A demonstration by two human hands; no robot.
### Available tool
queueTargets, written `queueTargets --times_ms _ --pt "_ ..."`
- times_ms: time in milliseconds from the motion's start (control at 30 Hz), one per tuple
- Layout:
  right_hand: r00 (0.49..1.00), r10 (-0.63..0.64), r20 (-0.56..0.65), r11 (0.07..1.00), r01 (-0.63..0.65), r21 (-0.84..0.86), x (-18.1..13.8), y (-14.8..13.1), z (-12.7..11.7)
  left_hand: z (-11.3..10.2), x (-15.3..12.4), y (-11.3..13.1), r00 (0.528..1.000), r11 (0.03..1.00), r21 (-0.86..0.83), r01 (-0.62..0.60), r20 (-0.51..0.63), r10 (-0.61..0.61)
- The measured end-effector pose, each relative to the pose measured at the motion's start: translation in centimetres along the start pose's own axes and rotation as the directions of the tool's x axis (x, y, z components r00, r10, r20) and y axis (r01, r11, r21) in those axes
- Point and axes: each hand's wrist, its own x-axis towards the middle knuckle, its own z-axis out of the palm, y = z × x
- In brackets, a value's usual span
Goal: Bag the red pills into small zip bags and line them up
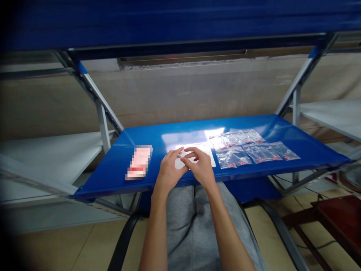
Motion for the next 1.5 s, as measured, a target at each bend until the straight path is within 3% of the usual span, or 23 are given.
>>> queueTargets --times_ms 433,700,833,1100,1367,1500 --pt "0.990 -0.046 0.136 0.998 0.038 0.055 -0.4 0.7 -0.9 0.3 0.0 -1.1 0.999 0.999 -0.043 -0.015 -0.050 0.013" --pt "0.999 -0.027 -0.018 0.997 0.029 0.071 0.0 0.9 -0.9 0.4 -0.1 -1.0 0.998 0.998 -0.054 -0.043 -0.043 0.041" --pt "0.999 0.053 -0.013 0.991 -0.051 0.125 0.2 1.4 -0.8 0.4 -0.1 -0.9 0.997 0.997 -0.029 -0.076 -0.033 0.075" --pt "0.994 0.100 -0.033 0.979 -0.093 0.181 0.3 1.9 -0.7 0.6 -0.1 -1.0 0.997 0.997 -0.005 -0.075 -0.007 0.075" --pt "0.994 0.104 -0.029 0.986 -0.099 0.137 0.2 2.2 -0.5 0.8 -0.2 -1.3 1.000 0.999 0.010 -0.032 0.000 0.032" --pt "0.988 0.038 -0.148 0.998 -0.046 -0.050 0.5 3.1 -0.8 0.9 0.0 -0.9 0.999 0.999 0.048 0.027 0.016 -0.028"
